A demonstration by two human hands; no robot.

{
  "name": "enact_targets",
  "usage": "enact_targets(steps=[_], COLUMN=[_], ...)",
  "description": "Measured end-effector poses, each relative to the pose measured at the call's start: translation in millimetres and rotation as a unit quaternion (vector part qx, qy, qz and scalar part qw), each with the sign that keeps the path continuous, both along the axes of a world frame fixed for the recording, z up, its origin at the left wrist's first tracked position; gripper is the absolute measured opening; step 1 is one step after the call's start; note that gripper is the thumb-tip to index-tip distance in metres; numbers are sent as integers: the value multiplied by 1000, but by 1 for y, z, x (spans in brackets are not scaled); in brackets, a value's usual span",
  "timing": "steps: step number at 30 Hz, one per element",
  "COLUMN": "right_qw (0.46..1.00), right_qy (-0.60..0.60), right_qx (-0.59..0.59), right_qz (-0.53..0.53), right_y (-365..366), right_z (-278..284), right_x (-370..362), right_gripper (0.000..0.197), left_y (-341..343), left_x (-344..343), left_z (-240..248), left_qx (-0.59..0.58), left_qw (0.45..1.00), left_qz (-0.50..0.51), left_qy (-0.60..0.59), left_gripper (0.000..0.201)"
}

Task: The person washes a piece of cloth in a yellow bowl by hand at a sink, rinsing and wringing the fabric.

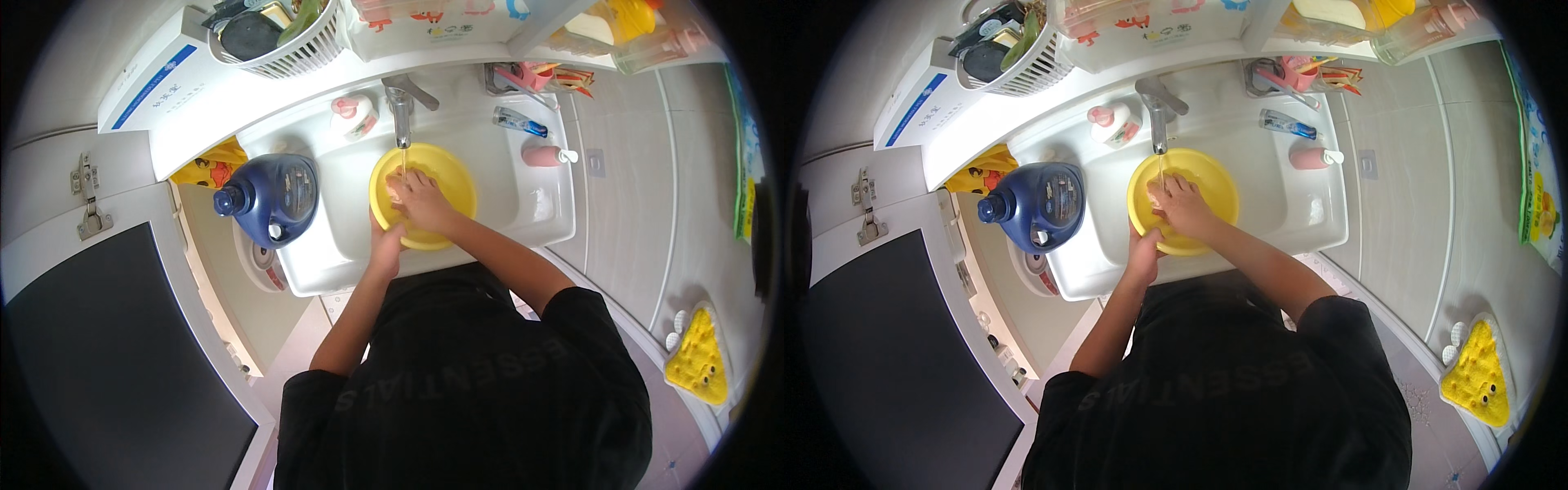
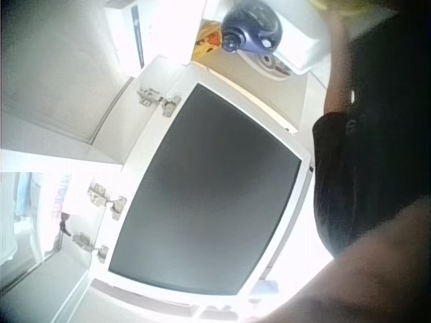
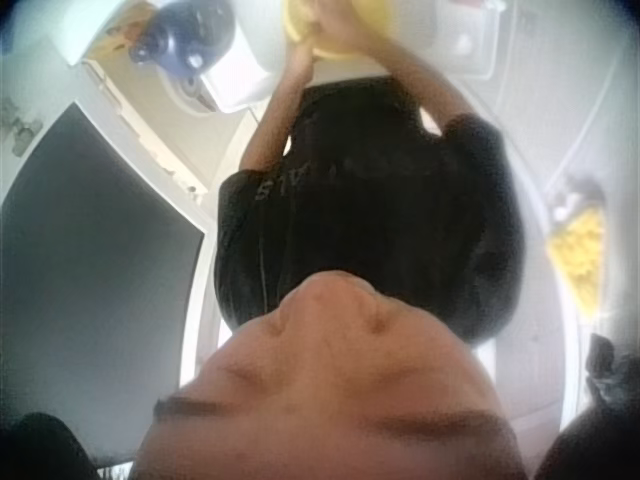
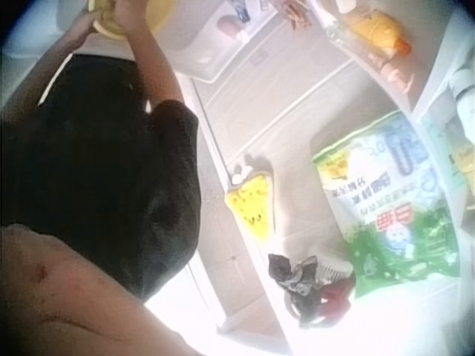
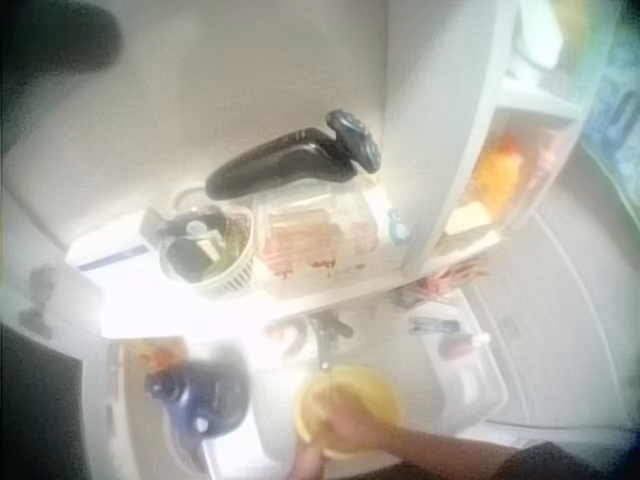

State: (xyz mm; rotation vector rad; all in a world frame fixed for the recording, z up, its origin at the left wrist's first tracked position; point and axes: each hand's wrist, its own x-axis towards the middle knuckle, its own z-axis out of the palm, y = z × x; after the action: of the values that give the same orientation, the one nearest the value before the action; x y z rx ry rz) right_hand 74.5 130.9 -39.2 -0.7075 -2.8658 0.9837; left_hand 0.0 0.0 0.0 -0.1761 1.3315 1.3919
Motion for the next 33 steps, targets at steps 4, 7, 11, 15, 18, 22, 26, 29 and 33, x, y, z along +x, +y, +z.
enact_targets(steps=[4,7,11,15,18,22,26,29,33], right_qw=[999,973,694,534,333,367,500,546,567], right_qy=[-18,-21,104,153,225,211,161,128,124], right_qx=[31,-154,-540,-684,-834,-828,-776,-706,-669], right_qz=[-27,-173,-465,-472,-378,-367,-349,-432,-465], right_y=[2,7,5,12,16,15,13,7,10], right_z=[-12,-6,-15,-8,17,28,-5,10,0], right_x=[-9,-24,-38,-33,-33,-34,-34,-48,-53], right_gripper=[42,30,29,24,21,23,23,27,33], left_y=[-1,-1,2,0,-1,-2,-7,-7,-5], left_x=[3,0,-4,-2,-2,-3,-4,-6,-6], left_z=[4,11,16,7,4,4,-8,-4,0], left_qx=[-6,-23,-35,-25,-25,-23,0,-21,-32], left_qw=[998,999,999,999,999,999,998,998,998], left_qz=[-16,-6,-6,8,14,35,32,36,31], left_qy=[54,42,38,41,46,22,47,37,41], left_gripper=[79,79,79,79,80,80,73,74,75])
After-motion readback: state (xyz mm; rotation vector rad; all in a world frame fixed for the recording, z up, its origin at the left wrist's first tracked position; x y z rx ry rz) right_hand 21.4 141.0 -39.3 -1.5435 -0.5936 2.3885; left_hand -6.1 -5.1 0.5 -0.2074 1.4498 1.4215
